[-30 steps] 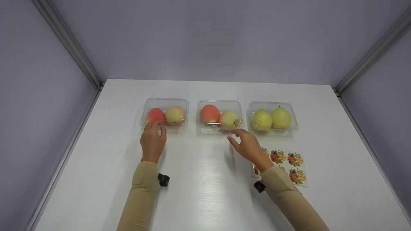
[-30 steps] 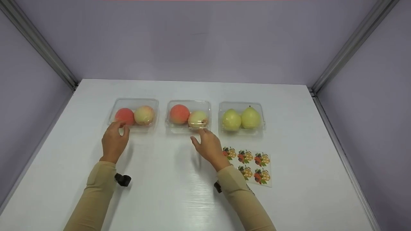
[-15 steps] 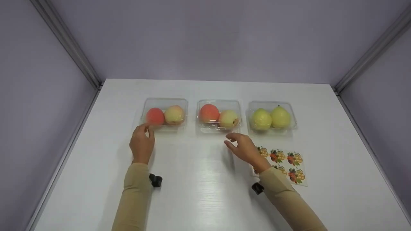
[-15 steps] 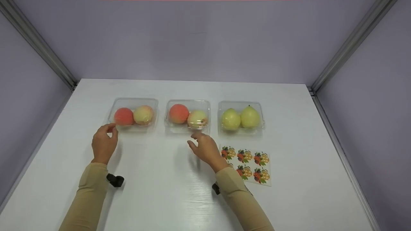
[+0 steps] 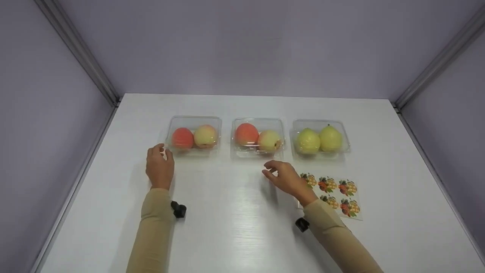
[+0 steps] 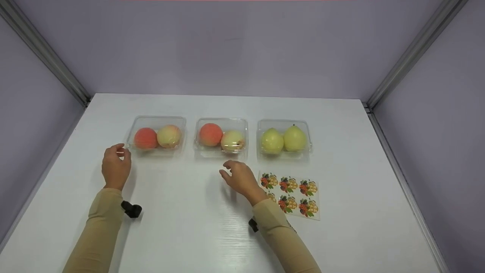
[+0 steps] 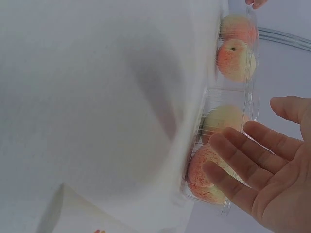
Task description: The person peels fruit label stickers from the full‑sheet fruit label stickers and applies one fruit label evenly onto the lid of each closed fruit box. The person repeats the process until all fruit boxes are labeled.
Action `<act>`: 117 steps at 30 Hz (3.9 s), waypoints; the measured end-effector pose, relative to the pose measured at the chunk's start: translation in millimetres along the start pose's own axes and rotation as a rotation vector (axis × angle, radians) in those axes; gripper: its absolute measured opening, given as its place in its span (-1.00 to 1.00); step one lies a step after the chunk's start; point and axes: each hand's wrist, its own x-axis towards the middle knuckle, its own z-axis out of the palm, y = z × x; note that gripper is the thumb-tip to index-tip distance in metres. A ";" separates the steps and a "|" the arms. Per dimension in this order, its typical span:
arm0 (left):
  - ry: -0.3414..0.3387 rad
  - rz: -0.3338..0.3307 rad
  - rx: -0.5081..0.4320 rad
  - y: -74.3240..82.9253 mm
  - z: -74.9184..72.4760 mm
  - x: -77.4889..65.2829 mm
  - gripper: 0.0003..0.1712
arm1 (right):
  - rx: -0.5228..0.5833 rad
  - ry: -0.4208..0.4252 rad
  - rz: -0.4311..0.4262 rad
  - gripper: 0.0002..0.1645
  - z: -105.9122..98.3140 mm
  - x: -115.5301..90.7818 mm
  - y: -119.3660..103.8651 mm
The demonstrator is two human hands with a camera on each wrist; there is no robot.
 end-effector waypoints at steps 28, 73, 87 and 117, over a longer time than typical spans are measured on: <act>-0.111 -0.158 -0.147 1.2 7.9 21.9 -0.54 | 0.058 -0.021 0.017 -0.68 6.4 0.5 3.3; -0.107 -0.134 -0.183 -9.0 -3.6 5.4 -0.62 | 0.104 -0.018 0.024 -0.69 15.9 -3.2 6.5; -0.199 -0.170 -0.112 -6.3 -17.0 -3.9 -0.63 | 0.100 -0.021 0.023 -0.69 15.9 -5.4 5.6; -0.471 -0.207 -0.165 -11.8 -33.2 23.7 -0.57 | 0.259 -0.001 0.047 -0.75 29.1 0.8 5.8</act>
